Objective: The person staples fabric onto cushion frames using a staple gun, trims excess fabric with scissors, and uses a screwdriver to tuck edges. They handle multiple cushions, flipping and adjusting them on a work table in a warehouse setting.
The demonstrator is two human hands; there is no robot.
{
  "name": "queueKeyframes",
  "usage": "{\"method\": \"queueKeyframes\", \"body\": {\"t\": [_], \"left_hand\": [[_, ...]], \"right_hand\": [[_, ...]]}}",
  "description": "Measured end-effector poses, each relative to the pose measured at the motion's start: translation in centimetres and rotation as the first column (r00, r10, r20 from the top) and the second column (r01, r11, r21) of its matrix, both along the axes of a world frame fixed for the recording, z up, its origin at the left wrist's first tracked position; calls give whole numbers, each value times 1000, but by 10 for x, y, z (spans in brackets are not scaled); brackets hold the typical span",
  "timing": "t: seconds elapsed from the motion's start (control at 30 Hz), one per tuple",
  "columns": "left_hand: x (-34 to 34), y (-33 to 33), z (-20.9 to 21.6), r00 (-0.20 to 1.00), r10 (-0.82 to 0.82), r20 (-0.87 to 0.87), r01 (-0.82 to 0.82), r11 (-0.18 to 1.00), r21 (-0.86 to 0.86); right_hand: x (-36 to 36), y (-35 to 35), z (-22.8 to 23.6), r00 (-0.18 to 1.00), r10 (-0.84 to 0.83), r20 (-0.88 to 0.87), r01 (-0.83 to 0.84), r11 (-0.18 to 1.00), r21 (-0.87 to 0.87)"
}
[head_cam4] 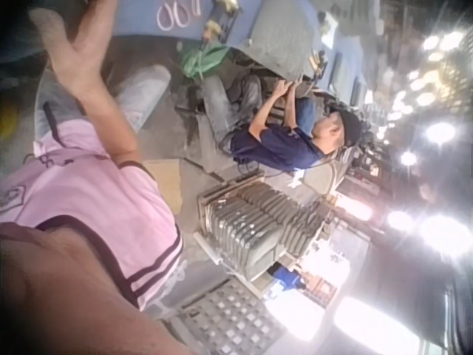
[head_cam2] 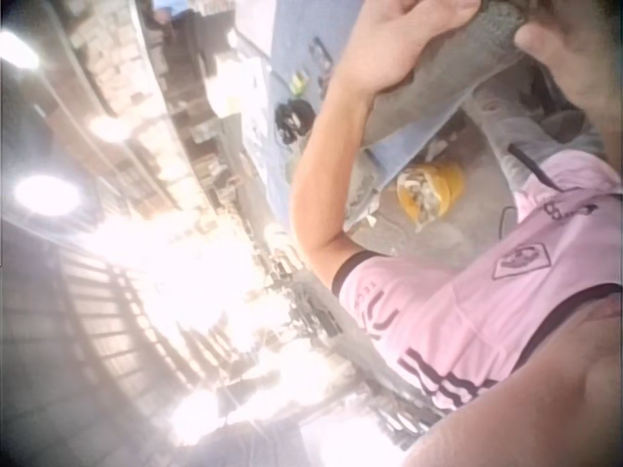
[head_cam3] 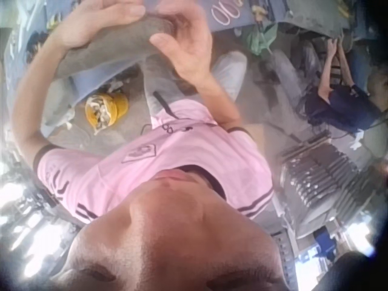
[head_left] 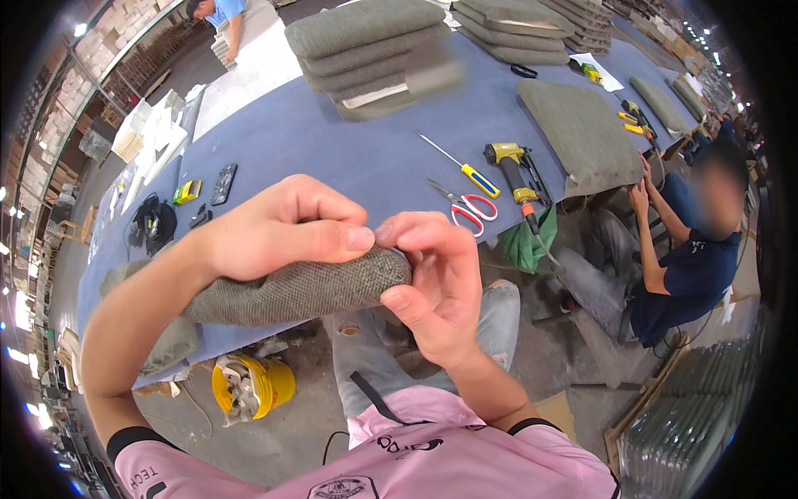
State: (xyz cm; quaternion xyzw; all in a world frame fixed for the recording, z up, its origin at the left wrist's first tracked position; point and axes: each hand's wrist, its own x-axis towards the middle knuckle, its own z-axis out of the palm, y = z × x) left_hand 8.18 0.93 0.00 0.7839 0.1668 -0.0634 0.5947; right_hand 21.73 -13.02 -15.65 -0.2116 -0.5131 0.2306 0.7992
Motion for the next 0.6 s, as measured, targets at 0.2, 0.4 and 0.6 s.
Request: {"method": "queueKeyframes", "body": {"t": [0.2,0.4,0.6], "left_hand": [[21,-11,-7,811,-403,424,-71,652,755],[-7,25,-25,841,-281,463,-187,652,735],[10,44,-28,923,250,293,-360,829,428]], "right_hand": [[20,-15,8,915,-369,161,379,925,-32],[18,8,22,986,-148,76,149,989,-1],[36,12,38,986,-157,55,165,969,-182]]}}
